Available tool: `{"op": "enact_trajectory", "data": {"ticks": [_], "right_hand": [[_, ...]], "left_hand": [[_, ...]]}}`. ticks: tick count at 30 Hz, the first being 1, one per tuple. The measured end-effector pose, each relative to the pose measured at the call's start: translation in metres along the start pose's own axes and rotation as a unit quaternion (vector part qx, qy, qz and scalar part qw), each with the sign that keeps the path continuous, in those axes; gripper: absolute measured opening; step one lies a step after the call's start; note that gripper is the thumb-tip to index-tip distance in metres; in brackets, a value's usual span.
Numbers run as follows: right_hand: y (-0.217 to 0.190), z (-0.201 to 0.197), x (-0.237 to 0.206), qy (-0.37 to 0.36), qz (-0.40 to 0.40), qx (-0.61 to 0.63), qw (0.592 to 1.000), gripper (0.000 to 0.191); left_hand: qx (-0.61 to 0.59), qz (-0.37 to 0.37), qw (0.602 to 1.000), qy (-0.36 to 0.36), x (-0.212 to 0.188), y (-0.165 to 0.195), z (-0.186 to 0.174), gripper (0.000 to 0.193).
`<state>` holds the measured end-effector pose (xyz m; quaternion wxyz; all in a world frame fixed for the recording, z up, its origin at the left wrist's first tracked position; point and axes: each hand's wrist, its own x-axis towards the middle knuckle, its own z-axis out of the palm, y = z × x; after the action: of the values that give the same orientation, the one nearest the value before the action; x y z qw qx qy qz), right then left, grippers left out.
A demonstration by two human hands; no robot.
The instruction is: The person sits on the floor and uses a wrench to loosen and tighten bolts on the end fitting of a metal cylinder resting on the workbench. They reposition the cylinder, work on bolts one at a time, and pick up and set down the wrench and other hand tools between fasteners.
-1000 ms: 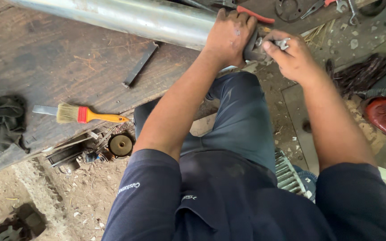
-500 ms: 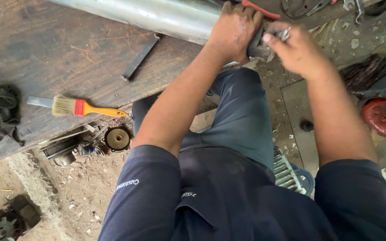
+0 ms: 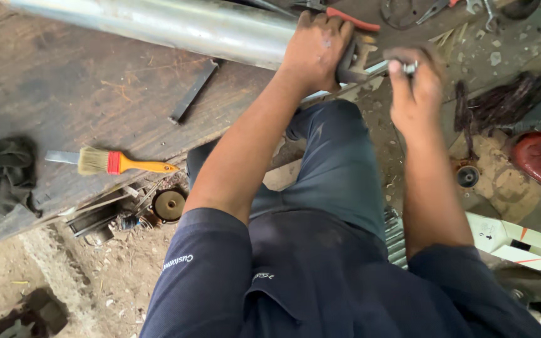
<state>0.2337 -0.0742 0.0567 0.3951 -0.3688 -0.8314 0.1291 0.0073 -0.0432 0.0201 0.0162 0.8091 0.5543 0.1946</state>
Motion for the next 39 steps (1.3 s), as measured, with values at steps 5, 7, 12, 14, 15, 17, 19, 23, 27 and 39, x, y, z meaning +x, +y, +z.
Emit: {"op": "enact_trajectory", "data": {"ticks": [5,7,12,14,15,17,19,23,27,39], "right_hand": [[0.031,0.049,0.008,-0.037,-0.003,-0.056,0.998,0.014],[0.039,0.061,0.003,-0.035,0.021,-0.065,0.997,0.012],[0.049,0.071,0.000,-0.036,0.028,-0.062,0.997,0.013],[0.050,0.072,0.003,-0.036,0.036,-0.064,0.997,0.017],[0.049,0.072,0.005,-0.038,0.034,-0.070,0.996,0.019],[0.046,0.071,0.007,-0.042,0.031,-0.081,0.995,0.023],[0.043,0.070,0.006,-0.049,0.044,-0.075,0.995,0.024],[0.038,0.070,0.002,-0.028,0.063,-0.087,0.994,0.025],[0.041,0.072,0.002,-0.030,0.064,-0.064,0.995,0.024],[0.046,0.066,-0.002,-0.036,0.077,0.016,0.996,0.016]], "left_hand": [[0.018,0.001,1.000,-0.003,-0.004,0.002,-0.003,0.094],[0.023,-0.001,1.000,-0.006,-0.005,0.000,-0.002,0.090],[0.012,0.001,1.000,0.000,-0.005,-0.004,0.004,0.084],[0.010,0.008,1.000,0.025,-0.006,-0.005,0.005,0.084],[0.011,0.011,0.999,0.038,-0.006,-0.006,0.005,0.084],[0.005,0.009,1.000,0.028,-0.006,-0.006,0.005,0.082],[0.007,0.007,1.000,0.014,-0.006,-0.007,0.004,0.082],[0.021,0.004,1.000,0.009,-0.005,-0.007,0.003,0.083],[0.012,0.006,1.000,0.016,-0.005,-0.006,0.004,0.083],[0.014,0.005,1.000,0.010,-0.003,-0.004,0.002,0.086]]}}
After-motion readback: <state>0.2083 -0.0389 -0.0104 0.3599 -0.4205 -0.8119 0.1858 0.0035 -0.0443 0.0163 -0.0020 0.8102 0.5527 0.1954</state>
